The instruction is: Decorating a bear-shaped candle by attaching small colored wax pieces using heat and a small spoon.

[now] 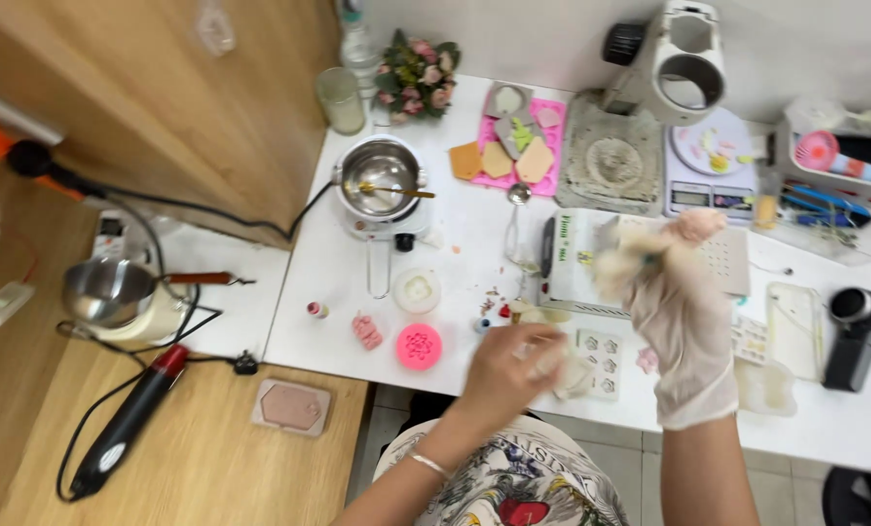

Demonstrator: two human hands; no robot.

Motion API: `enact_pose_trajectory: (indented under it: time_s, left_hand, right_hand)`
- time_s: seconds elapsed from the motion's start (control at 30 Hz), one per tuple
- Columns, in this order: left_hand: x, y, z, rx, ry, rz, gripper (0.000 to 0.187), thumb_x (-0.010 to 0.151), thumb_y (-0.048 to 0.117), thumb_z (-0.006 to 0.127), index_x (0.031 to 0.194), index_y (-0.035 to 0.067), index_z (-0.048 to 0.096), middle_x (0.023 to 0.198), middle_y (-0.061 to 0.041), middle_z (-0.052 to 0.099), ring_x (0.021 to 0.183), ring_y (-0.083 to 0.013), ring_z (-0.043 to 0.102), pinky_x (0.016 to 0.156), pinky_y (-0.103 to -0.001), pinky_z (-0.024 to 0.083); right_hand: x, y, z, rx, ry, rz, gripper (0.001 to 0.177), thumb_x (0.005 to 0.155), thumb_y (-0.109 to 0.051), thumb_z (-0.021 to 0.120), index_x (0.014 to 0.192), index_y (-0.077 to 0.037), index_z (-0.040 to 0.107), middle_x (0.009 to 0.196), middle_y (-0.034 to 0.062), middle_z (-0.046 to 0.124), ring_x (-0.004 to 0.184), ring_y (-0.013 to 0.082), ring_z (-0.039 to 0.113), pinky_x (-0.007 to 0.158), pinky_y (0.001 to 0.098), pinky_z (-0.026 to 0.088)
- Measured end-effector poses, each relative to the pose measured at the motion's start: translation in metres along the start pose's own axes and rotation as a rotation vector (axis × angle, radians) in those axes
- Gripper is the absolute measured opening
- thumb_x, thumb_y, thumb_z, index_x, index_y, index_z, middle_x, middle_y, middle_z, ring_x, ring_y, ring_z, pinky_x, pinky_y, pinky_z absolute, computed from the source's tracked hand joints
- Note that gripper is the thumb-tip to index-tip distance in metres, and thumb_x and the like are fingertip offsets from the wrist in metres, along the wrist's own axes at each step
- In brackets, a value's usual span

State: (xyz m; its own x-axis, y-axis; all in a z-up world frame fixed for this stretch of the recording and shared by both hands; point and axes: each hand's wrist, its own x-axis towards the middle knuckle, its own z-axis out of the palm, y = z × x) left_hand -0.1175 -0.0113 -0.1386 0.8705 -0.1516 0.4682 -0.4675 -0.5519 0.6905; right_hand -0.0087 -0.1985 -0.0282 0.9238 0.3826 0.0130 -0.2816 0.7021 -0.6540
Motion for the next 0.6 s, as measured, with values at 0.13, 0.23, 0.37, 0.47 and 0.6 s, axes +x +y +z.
enact_pose_trajectory:
  time_s: [0.13,0.23,0.37,0.47,0.6]
  left_hand:
    - [-0.013,-0.037,0.006,-0.133,-0.262,-0.561,0.030,0.093,0.022,0.068,0.118,0.006,0.069,0.113,-0.015,0.068,0.097,-0.0337,0.071,0.084,-0.044,0.055]
    - [-0.020,-0.056,0.037,0.043,-0.516,-0.604,0.030,0.093,0.025,0.071,0.108,0.000,0.068,0.104,-0.023,0.068,0.091,-0.0411,0.069,0.080,-0.049,0.054]
    - [-0.022,-0.066,0.080,0.133,-0.699,-0.533,0.033,0.091,0.030,0.073,0.093,-0.003,0.070,0.094,-0.025,0.070,0.087,-0.0426,0.070,0.075,-0.051,0.056]
    - [-0.018,-0.060,0.087,0.117,-0.785,-0.495,0.036,0.090,0.032,0.074,0.091,-0.003,0.070,0.094,-0.025,0.071,0.088,-0.0432,0.070,0.075,-0.052,0.056]
    - [-0.020,-0.056,0.081,0.055,-0.858,-0.507,0.039,0.092,0.035,0.073,0.095,-0.003,0.069,0.093,-0.026,0.071,0.089,-0.0433,0.070,0.077,-0.051,0.056]
  right_hand:
    - [-0.046,0.020,-0.056,-0.454,0.036,0.222,0.039,0.101,-0.025,0.053,0.118,0.006,0.068,0.102,0.0210,0.079,0.089,0.0302,0.076,0.083,0.0439,0.061]
    - [-0.065,0.052,-0.090,-0.796,0.409,0.457,0.040,0.099,-0.025,0.062,0.125,0.003,0.072,0.102,0.0194,0.077,0.085,0.0255,0.070,0.080,0.0384,0.056]
    - [-0.072,0.090,-0.110,-1.635,0.576,0.629,0.051,0.084,-0.025,0.074,0.133,-0.013,0.064,0.105,0.0181,0.076,0.091,0.0321,0.073,0.079,0.0433,0.056]
    - [-0.080,0.121,-0.146,-1.930,0.498,0.475,0.053,0.077,-0.018,0.075,0.129,-0.016,0.064,0.109,0.0140,0.072,0.095,0.0336,0.071,0.079,0.0455,0.055]
    - [-0.085,0.135,-0.163,-2.035,0.590,0.444,0.021,0.089,-0.021,0.070,0.110,-0.017,0.072,0.111,0.0142,0.071,0.098,0.0364,0.069,0.082,0.0464,0.055]
